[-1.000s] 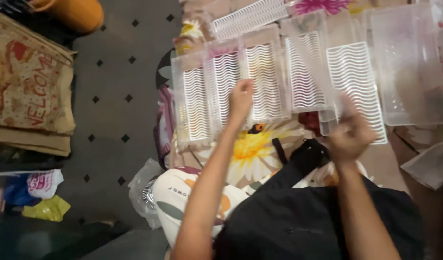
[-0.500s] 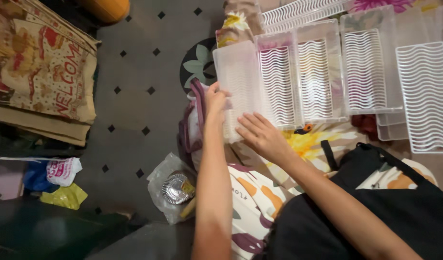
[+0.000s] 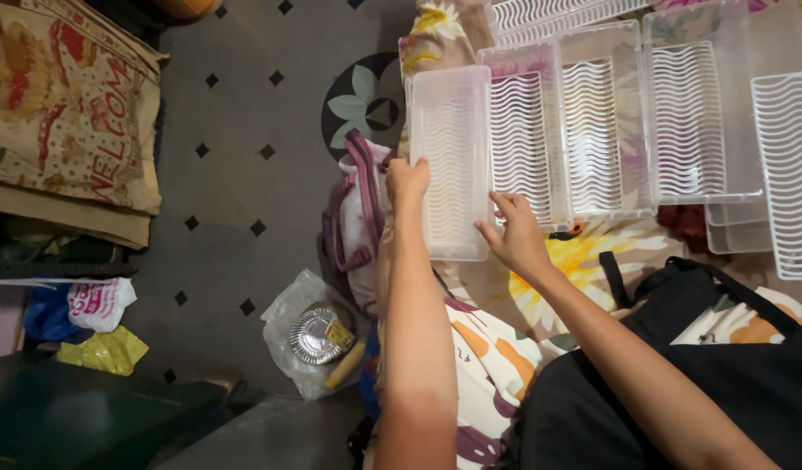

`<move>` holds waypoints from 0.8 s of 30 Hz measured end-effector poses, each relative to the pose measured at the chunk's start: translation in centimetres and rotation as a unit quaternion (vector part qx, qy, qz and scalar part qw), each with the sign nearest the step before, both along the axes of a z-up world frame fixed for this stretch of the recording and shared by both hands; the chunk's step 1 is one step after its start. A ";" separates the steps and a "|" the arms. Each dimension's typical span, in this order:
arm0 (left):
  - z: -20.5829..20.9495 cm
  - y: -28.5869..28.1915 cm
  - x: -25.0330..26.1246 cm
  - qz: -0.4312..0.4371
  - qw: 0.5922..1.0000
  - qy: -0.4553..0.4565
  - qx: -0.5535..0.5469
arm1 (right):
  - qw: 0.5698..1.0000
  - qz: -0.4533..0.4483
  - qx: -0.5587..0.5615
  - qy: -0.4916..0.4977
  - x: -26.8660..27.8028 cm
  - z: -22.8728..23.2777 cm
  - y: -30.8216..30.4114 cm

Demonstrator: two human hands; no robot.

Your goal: The person assembles clear plastic containers by inserting white wavy inserts into the bases and then placing the lids on top. The person handles the containers one at a time, stacking the completed units on the bed.

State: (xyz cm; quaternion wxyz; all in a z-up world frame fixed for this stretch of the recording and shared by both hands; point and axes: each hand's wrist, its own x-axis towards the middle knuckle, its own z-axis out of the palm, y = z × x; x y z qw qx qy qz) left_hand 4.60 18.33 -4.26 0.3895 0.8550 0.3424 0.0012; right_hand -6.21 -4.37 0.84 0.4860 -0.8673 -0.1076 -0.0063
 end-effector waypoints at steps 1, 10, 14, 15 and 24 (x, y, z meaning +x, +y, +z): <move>-0.1 0.2 -0.1 -0.009 0.999 0.006 -0.032 | 1.000 -0.005 0.005 0.008 0.0 0.1 0.1; 3.6 0.3 0.0 0.076 0.946 -0.175 -0.263 | 0.999 0.012 0.021 -0.042 1.1 2.4 0.2; 6.6 0.8 -0.7 0.045 0.870 -0.264 -0.415 | 0.972 0.016 0.198 0.124 2.7 2.9 0.2; 7.1 0.4 -0.9 0.040 0.878 -0.262 -0.398 | 0.949 0.010 0.253 0.187 3.2 3.0 0.1; 9.2 -7.4 -1.1 0.009 0.883 -0.192 -0.429 | 0.936 -0.026 0.285 0.205 5.9 3.7 -9.3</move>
